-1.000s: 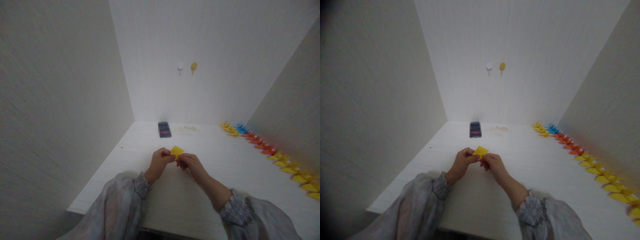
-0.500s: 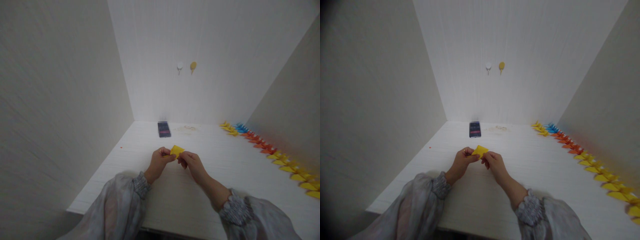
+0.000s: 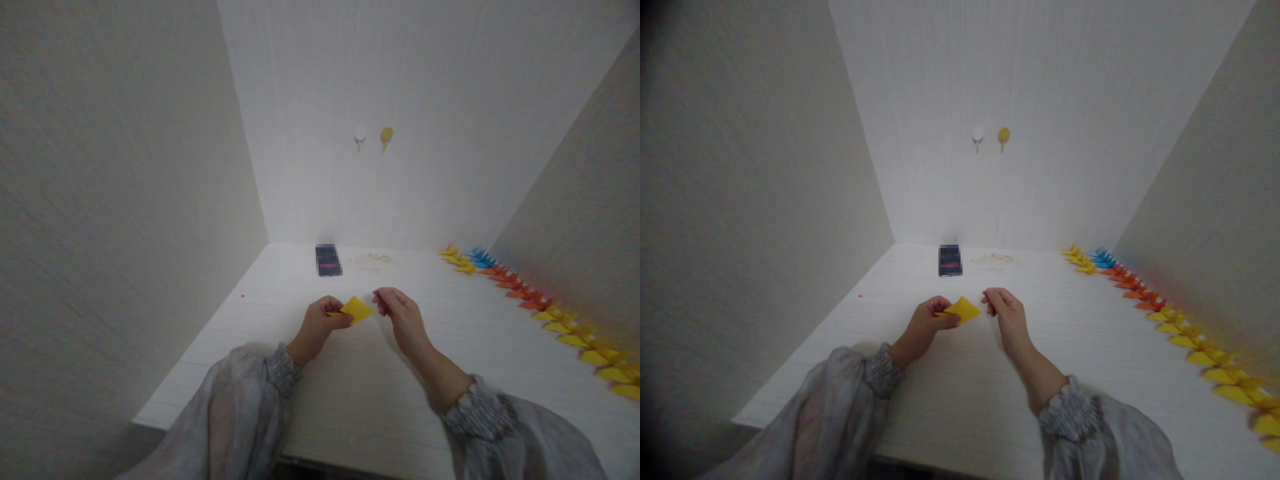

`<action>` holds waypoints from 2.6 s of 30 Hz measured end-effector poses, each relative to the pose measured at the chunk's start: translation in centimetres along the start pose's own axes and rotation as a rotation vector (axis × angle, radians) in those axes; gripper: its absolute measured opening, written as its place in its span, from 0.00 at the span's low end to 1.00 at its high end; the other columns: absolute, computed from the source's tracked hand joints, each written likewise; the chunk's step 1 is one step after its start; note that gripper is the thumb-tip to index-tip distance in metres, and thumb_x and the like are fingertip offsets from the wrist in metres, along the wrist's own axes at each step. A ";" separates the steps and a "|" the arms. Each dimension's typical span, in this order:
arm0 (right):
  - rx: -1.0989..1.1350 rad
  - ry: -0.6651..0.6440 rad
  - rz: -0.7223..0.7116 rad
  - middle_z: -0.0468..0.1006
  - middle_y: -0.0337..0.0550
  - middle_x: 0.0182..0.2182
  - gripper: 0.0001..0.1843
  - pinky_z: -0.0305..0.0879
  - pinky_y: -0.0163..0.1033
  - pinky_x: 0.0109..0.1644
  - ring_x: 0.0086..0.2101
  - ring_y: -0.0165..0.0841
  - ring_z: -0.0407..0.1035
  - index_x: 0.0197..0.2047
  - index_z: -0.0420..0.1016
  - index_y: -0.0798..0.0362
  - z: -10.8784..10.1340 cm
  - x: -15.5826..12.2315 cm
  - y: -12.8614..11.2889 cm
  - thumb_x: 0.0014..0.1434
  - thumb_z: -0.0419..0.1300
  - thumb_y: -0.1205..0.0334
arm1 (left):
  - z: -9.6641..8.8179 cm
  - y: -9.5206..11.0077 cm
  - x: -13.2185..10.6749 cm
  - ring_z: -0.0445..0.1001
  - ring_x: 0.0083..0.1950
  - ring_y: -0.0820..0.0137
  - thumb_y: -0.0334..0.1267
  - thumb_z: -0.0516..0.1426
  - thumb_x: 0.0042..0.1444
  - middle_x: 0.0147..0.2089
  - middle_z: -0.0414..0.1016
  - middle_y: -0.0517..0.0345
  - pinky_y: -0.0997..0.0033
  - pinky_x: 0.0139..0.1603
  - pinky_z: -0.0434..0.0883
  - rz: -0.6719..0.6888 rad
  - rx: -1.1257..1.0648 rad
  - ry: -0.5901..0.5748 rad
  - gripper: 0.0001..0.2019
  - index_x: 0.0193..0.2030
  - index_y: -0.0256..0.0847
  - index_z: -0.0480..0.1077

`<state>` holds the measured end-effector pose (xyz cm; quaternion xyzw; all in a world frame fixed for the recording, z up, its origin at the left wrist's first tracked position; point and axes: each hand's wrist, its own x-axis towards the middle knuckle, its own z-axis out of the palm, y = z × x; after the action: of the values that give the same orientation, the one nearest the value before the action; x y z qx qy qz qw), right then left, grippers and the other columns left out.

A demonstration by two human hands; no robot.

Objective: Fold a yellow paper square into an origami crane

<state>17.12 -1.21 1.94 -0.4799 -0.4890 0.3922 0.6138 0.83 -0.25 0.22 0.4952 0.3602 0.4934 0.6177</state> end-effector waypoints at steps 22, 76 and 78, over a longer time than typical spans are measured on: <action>-0.595 -0.213 -0.155 0.72 0.40 0.24 0.09 0.58 0.34 0.28 0.25 0.31 0.65 0.32 0.68 0.54 2.6 -2.0 -0.2 0.52 0.49 0.60 | 0.1 0.1 -0.4 0.69 0.31 0.73 0.35 0.58 0.42 0.33 0.71 0.58 0.76 0.28 0.70 0.290 0.509 0.121 0.14 0.38 0.40 0.67; -1.155 -0.223 -0.769 0.73 0.44 0.28 0.11 0.57 0.36 0.34 0.28 0.32 0.63 0.39 0.71 0.54 2.0 -1.5 0.1 0.55 0.50 0.68 | 0.3 0.7 -0.5 0.69 0.30 0.74 0.34 0.53 0.48 0.31 0.70 0.59 0.76 0.29 0.67 0.343 0.594 0.211 0.13 0.43 0.40 0.62; -1.117 -0.264 -0.828 0.73 0.46 0.30 0.12 0.59 0.37 0.34 0.30 0.33 0.63 0.42 0.70 0.55 1.7 -1.4 0.4 0.55 0.50 0.68 | 0.2 0.6 -0.4 0.69 0.31 0.74 0.34 0.53 0.48 0.31 0.70 0.59 0.76 0.30 0.66 0.336 0.567 0.218 0.14 0.44 0.40 0.61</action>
<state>15.20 -2.11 1.36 -0.4463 -0.8296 -0.1281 0.3100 0.80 -0.71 0.86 0.6440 0.4605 0.5183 0.3235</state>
